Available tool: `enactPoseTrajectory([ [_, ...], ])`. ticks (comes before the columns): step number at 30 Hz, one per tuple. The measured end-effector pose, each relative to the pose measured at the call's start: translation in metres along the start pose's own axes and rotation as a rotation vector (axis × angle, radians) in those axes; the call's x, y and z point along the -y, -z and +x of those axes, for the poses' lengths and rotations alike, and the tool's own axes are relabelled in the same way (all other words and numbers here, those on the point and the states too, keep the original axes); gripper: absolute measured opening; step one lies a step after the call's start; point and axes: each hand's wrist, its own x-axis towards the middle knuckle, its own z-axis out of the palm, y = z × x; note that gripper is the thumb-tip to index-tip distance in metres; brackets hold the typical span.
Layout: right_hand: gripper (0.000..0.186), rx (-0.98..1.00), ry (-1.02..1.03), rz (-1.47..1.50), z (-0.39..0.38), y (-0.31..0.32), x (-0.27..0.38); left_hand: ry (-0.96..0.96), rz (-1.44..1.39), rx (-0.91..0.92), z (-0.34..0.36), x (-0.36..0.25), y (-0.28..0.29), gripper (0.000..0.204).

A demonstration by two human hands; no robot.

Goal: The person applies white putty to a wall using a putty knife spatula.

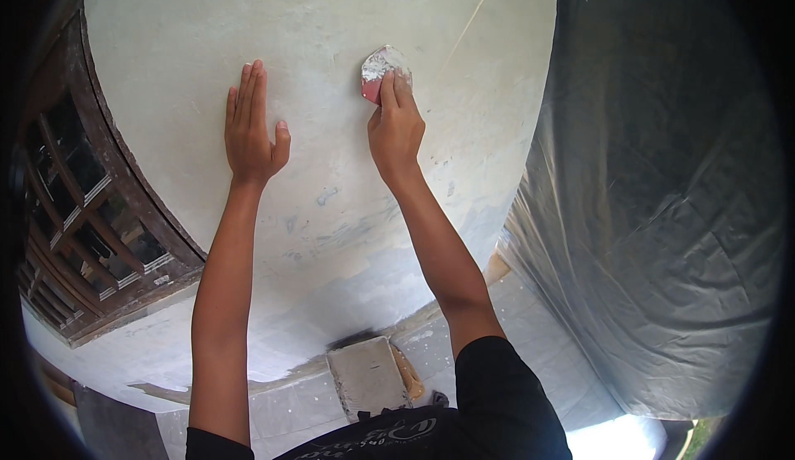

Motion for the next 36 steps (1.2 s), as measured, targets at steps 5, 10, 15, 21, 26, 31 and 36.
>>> enactPoseTrajectory([
  [5,0.035,0.090,-0.005,0.211,-0.037,0.021,0.038,0.001,-0.005,-0.003,0.002,-0.001,-0.002,0.076],
  [10,0.013,0.202,-0.652,0.936,-0.010,0.043,0.045,-0.004,-0.003,0.001,-0.001,0.003,0.001,0.075],
  [15,0.019,0.040,-0.302,0.605,0.014,0.014,0.034,0.001,0.037,0.006,-0.001,0.003,0.001,0.073],
  [21,0.053,0.075,0.216,0.182,-0.017,-0.020,0.044,-0.002,-0.033,-0.008,0.001,0.000,-0.001,0.071],
  [26,0.047,0.123,0.154,0.246,-0.063,0.002,0.058,-0.016,-0.063,-0.038,-0.001,0.004,-0.002,0.066],
  [31,0.042,0.180,-0.297,0.673,-0.046,0.034,0.050,-0.030,-0.030,-0.046,-0.003,0.009,0.001,0.067],
  [36,0.052,-0.014,-0.018,0.354,-0.016,0.008,0.030,-0.025,-0.019,-0.034,-0.002,0.006,0.002,0.067],
])
